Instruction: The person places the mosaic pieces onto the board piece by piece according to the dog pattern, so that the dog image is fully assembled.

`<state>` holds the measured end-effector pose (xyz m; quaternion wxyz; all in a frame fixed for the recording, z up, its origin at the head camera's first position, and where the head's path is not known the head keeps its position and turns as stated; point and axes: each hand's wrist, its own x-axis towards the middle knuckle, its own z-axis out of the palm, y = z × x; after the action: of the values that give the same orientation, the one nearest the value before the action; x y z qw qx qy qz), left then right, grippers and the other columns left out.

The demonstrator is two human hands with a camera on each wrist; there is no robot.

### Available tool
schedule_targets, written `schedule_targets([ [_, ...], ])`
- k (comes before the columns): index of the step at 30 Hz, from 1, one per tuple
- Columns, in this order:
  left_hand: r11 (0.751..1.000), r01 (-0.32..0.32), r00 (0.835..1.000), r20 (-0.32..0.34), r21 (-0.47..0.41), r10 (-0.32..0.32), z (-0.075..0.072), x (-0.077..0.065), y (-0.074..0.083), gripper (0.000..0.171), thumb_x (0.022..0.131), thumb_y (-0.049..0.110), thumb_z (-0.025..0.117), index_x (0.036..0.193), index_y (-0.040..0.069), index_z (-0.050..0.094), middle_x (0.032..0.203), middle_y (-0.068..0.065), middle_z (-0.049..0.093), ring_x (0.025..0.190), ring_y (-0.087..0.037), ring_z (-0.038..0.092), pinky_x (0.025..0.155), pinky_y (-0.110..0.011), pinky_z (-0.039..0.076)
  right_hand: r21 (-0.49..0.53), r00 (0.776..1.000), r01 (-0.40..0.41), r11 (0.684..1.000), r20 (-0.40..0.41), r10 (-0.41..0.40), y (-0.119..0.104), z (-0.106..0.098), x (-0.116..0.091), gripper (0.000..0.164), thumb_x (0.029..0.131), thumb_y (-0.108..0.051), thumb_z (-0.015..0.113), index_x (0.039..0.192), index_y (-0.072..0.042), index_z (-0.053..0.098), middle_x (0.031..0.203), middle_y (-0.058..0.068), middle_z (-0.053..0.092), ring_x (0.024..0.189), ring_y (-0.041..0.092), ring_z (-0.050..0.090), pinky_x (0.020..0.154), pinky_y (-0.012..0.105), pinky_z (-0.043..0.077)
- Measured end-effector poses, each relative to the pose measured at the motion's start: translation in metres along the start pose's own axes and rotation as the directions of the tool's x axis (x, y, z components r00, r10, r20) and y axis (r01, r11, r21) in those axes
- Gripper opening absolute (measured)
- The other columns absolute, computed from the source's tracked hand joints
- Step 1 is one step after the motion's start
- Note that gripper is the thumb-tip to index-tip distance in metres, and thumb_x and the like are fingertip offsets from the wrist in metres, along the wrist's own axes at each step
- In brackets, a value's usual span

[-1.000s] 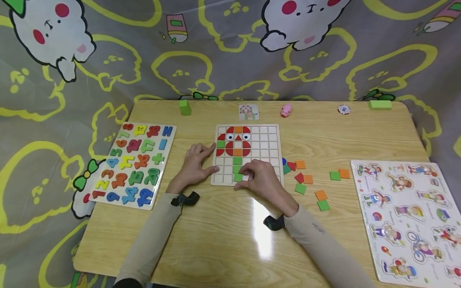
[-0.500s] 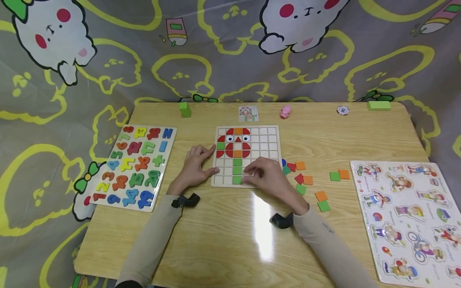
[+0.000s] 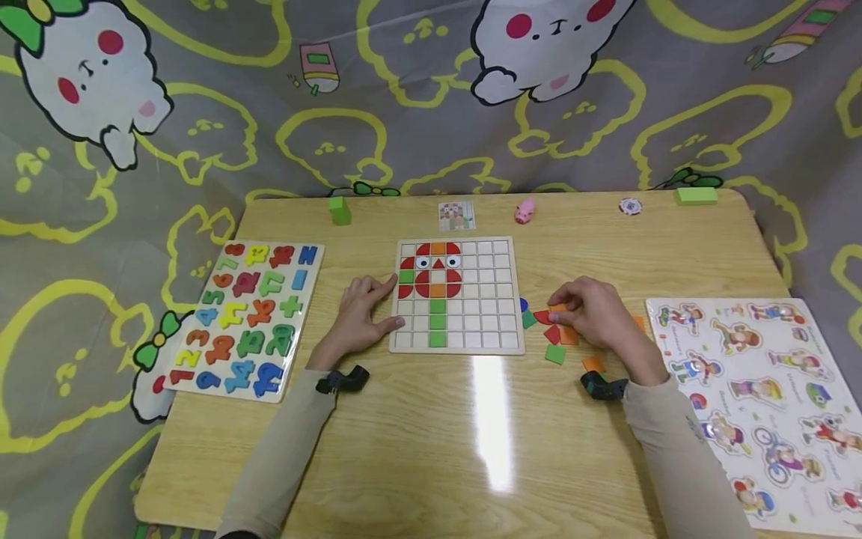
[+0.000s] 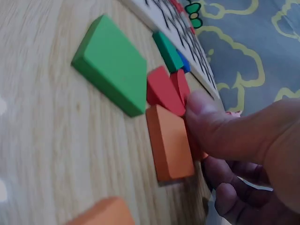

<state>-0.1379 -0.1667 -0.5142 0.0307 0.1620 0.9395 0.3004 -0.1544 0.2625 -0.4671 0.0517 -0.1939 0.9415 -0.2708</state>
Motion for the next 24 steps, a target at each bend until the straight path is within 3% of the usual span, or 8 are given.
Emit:
schedule_targets([
  [5, 1.0, 0.006, 1.0, 0.0, -0.003, -0.006, 0.001, -0.001, 0.0, 0.082, 0.086, 0.051, 0.07, 0.154, 0.019, 0.036, 0.11, -0.001, 0.046, 0.097, -0.02, 0.034, 0.086, -0.037, 0.026, 0.014, 0.998, -0.049, 0.999, -0.023, 0.05, 0.0, 0.0, 0.001, 0.019, 0.083, -0.022, 0.081, 0.093, -0.011, 0.068, 0.079, 0.001, 0.063, 0.068, 0.013, 0.054, 0.062, 0.024, 0.042],
  [9, 1.0, 0.014, 1.0, -0.005, -0.004, -0.014, 0.001, 0.0, -0.001, 0.083, 0.086, 0.05, 0.071, 0.154, 0.02, 0.036, 0.109, -0.001, 0.045, 0.096, -0.019, 0.034, 0.086, -0.036, 0.026, 0.166, 0.996, -0.06, 0.984, -0.058, 0.07, -0.009, 0.002, 0.006, 0.019, 0.092, -0.02, 0.071, 0.108, -0.012, 0.069, 0.091, 0.004, 0.069, 0.074, 0.012, 0.061, 0.064, 0.017, 0.045],
  [14, 1.0, 0.02, 1.0, -0.008, -0.01, -0.02, 0.0, 0.0, -0.003, 0.083, 0.085, 0.049, 0.072, 0.154, 0.02, 0.036, 0.109, -0.001, 0.045, 0.096, -0.019, 0.034, 0.086, -0.036, 0.026, 0.436, 0.996, -0.075, 0.897, -0.011, 0.088, -0.039, 0.016, 0.022, 0.023, 0.097, -0.022, 0.064, 0.117, -0.012, 0.069, 0.108, 0.009, 0.07, 0.09, 0.021, 0.068, 0.073, 0.019, 0.051],
  [17, 1.0, 0.019, 1.0, -0.009, -0.008, -0.019, 0.0, 0.0, -0.002, 0.083, 0.085, 0.049, 0.072, 0.154, 0.02, 0.036, 0.109, -0.001, 0.045, 0.097, -0.02, 0.034, 0.086, -0.036, 0.026, 0.496, 0.997, -0.071, 0.866, 0.015, 0.073, -0.061, 0.034, 0.034, 0.022, 0.093, -0.024, 0.07, 0.112, -0.014, 0.072, 0.103, 0.007, 0.072, 0.087, 0.022, 0.07, 0.071, 0.023, 0.054],
  [20, 1.0, 0.018, 1.0, -0.01, -0.005, -0.018, -0.001, 0.0, -0.002, 0.083, 0.085, 0.049, 0.072, 0.154, 0.02, 0.036, 0.109, -0.001, 0.045, 0.097, -0.02, 0.034, 0.086, -0.037, 0.026, 0.447, 1.0, -0.002, 0.894, -0.007, 0.005, -0.079, 0.054, 0.045, 0.023, 0.086, -0.023, 0.078, 0.106, -0.014, 0.075, 0.092, 0.003, 0.074, 0.077, 0.018, 0.07, 0.066, 0.024, 0.054],
  [24, 1.0, 0.013, 1.0, -0.002, -0.004, -0.013, -0.001, 0.0, 0.0, 0.083, 0.085, 0.049, 0.072, 0.154, 0.02, 0.036, 0.109, -0.001, 0.045, 0.098, -0.02, 0.034, 0.086, -0.037, 0.026, 0.3, 0.991, 0.132, 0.945, -0.063, -0.118, -0.09, 0.074, 0.054, 0.024, 0.081, -0.021, 0.082, 0.102, -0.011, 0.077, 0.081, -0.001, 0.072, 0.066, 0.011, 0.064, 0.059, 0.022, 0.051],
])
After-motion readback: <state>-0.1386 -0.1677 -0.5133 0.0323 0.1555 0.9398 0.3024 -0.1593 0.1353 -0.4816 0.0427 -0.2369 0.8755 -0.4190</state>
